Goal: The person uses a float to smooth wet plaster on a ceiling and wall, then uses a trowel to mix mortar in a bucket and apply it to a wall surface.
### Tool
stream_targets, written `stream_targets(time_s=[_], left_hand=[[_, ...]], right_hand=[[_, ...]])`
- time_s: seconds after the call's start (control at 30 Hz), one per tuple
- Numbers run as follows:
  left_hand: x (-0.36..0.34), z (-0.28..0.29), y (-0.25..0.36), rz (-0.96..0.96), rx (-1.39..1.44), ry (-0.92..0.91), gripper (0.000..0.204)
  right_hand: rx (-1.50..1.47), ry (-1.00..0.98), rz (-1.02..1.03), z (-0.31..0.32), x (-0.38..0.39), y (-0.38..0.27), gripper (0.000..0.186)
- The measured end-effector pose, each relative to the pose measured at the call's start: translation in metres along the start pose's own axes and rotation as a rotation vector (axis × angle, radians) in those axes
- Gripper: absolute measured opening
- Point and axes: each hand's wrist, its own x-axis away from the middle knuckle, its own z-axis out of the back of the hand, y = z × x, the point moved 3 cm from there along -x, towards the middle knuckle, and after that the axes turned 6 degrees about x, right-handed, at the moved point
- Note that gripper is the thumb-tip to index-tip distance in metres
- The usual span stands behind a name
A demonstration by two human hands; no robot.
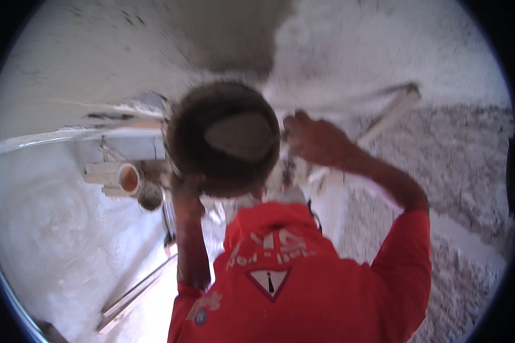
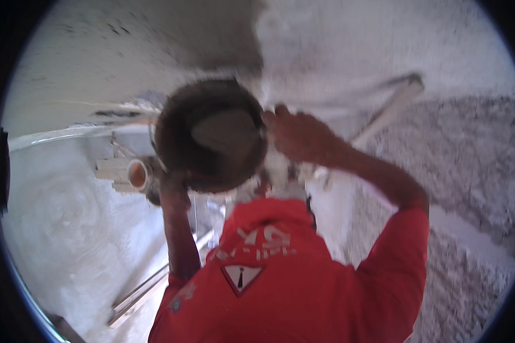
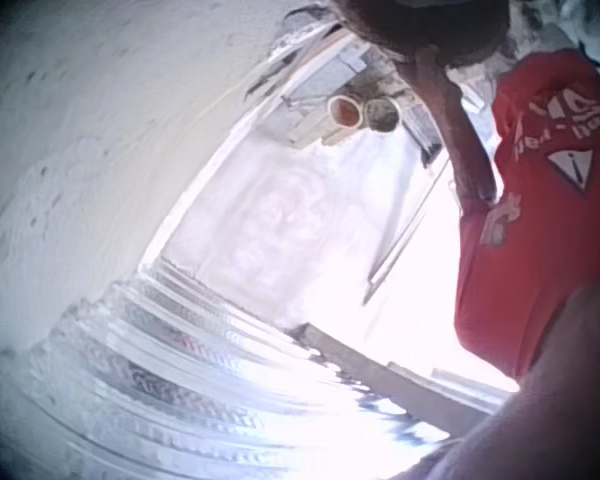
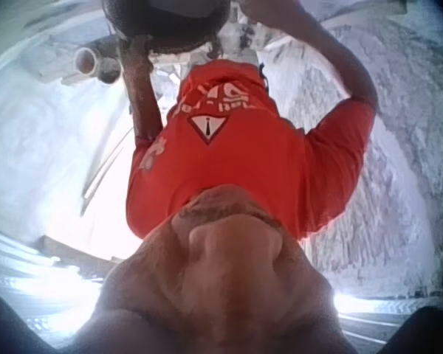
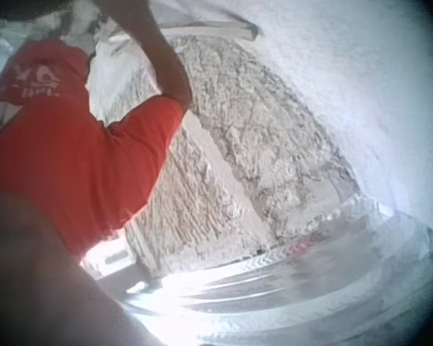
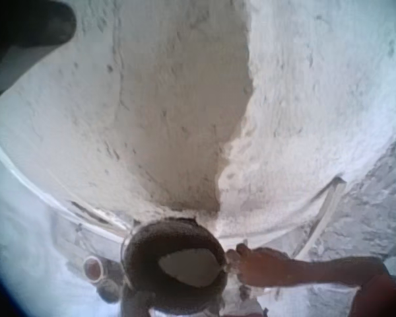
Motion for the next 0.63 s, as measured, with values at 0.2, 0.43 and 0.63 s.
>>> stream_targets(time_s=[0.2,0.43,0.63], left_hand=[[0.02,-0.016,0.044,0.08,0.424,0.111,0.047],[0.054,-0.041,0.026,0.049,0.497,0.337,0.04],[0.087,-0.053,0.031,0.104,0.523,0.386,0.057]], right_hand=[[0.292,0.376,0.312,0.092,0.014,-0.006,0.01],[0.465,0.533,0.408,0.221,0.054,-0.045,0.029],[0.514,0.704,0.685,0.307,0.098,-0.079,0.042]])
